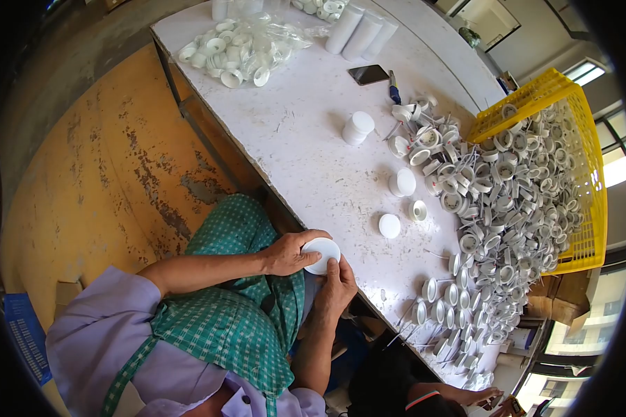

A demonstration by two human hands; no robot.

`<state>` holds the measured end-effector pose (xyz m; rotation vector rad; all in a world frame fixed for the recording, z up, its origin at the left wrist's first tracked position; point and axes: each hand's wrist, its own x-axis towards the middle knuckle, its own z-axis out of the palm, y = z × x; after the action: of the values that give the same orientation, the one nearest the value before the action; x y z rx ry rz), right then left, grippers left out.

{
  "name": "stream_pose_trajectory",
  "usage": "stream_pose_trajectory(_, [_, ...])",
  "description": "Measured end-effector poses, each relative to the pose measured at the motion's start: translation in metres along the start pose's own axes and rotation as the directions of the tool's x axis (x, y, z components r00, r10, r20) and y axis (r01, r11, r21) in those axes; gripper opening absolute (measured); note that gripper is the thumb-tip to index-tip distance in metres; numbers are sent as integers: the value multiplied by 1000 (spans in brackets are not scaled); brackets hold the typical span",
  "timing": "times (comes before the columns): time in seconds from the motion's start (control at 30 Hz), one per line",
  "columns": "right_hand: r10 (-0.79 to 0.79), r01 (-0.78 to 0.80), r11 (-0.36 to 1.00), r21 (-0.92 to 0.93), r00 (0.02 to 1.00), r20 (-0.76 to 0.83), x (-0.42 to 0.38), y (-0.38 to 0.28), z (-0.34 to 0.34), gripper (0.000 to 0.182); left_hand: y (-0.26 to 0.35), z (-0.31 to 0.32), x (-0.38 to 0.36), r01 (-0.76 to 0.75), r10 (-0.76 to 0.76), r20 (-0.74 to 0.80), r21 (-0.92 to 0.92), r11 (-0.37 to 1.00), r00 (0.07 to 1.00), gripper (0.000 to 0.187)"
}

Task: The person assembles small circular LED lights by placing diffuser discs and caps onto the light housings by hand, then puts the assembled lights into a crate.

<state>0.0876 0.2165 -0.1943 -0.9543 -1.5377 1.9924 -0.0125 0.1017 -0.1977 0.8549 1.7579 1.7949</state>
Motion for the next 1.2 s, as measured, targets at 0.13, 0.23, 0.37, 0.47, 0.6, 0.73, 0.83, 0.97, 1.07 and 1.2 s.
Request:
stream_pose_trajectory(0.13, [-16, 16, 1000, -9, 1000, -11, 1, 3, 3, 27, -2, -2, 0, 3, -3, 4, -7, 1000, 1000, 38])
stream_pose_trajectory(0.23, [-28, 28, 999, -18, 1000, -10, 0, 3, 4, 27, -3, -2, -1, 10, -9, 9, -16, 1000, 1000, 38])
stream_pose_trajectory(0.37, [-29, 29, 999, -33, 999, -16, 0, 2, 5, 28, -2, -3, 0, 21, -21, 19, -26, 999, 1000, 39])
stream_pose_trajectory(0.47, [-20, 20, 999, -31, 1000, -18, 0, 2, 6, 27, -1, -2, -1, 12, -12, 13, -10, 1000, 1000, 40])
stream_pose_trajectory(0.6, [-10, 10, 1000, -14, 1000, 1, 2, 4, 5, 26, -6, -1, 0, -9, 9, -2, 1, 1000, 1000, 40])
stream_pose_trajectory(0.73, [-4, 3, 998, 56, 1000, 6, 3, 6, 5, 26, -7, 0, -1, -11, 11, -19, -7, 1000, 1000, 38])
stream_pose_trajectory(0.83, [5, -6, 998, 60, 1000, 16, 3, 7, 5, 24, -8, 0, -2, -6, 5, -26, -13, 1000, 1000, 38])
stream_pose_trajectory(0.97, [26, -27, 999, 39, 999, 26, 2, 4, 9, 22, -10, 3, -4, -21, 18, -65, -40, 999, 998, 33])
stream_pose_trajectory(1.07, [26, -26, 1000, 2, 999, 30, 0, 6, 10, 21, -6, 5, -2, 50, -51, -132, -13, 999, 990, 29])
stream_pose_trajectory(1.2, [26, -26, 999, 18, 1000, -14, -1, 7, 16, 19, -12, 5, -2, 74, -77, -149, -26, 997, 986, 26])
